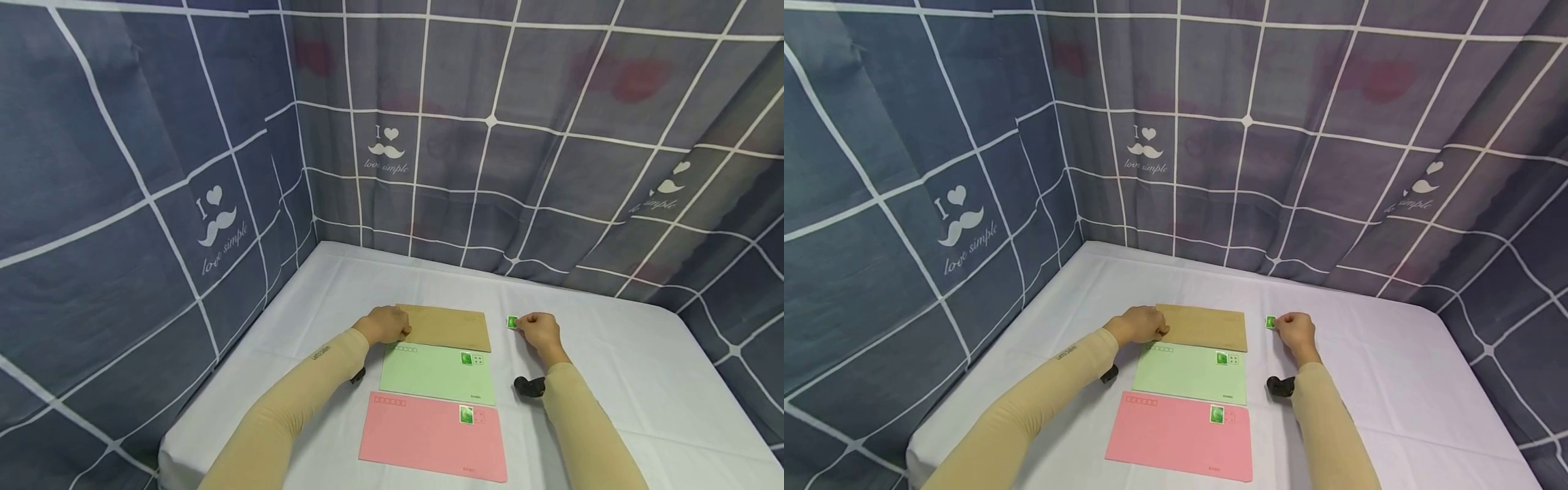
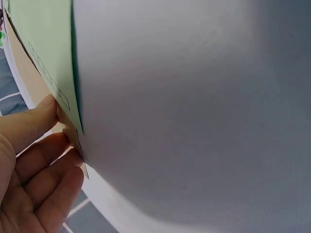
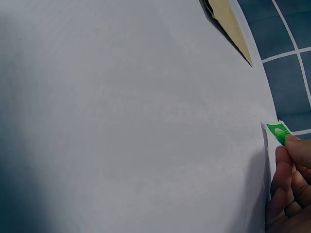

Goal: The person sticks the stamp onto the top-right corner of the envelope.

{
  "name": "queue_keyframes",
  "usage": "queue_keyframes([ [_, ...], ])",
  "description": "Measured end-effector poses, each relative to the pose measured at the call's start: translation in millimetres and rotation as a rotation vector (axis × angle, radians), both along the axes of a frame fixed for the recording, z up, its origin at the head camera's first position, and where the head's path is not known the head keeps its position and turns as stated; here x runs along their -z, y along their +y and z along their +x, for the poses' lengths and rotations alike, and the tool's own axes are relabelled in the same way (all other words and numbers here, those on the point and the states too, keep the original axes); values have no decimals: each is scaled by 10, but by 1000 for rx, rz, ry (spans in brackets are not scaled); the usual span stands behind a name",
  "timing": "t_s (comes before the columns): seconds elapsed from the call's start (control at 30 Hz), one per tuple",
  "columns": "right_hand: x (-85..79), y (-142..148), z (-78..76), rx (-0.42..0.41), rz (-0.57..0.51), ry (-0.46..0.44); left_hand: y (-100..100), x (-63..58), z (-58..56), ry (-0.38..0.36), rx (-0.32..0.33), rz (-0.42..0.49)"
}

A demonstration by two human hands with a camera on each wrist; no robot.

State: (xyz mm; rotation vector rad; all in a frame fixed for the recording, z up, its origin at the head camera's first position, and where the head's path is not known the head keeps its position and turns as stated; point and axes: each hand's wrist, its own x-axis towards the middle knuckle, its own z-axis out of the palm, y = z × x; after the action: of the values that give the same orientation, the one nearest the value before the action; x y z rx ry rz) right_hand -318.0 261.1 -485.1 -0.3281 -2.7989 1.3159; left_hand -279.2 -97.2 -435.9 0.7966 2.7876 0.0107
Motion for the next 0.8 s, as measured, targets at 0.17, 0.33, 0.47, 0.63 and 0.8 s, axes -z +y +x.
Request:
queue_keyframes([
  [0.17,-3,3,5,3,0,-1,-4,-2,5,-1,6,1],
  [0.33,-35,10,11,-1,-3,-7,-7,-9,4,2,8,-5],
  [0.47,-64,14,10,-4,-14,-7,-12,-20,-8,11,10,-10],
  [0.63,-77,20,11,-15,-45,-4,-13,-22,-15,9,7,-7],
  [0.8,-54,20,14,-21,-55,-23,-2,-16,3,-10,2,-8],
])
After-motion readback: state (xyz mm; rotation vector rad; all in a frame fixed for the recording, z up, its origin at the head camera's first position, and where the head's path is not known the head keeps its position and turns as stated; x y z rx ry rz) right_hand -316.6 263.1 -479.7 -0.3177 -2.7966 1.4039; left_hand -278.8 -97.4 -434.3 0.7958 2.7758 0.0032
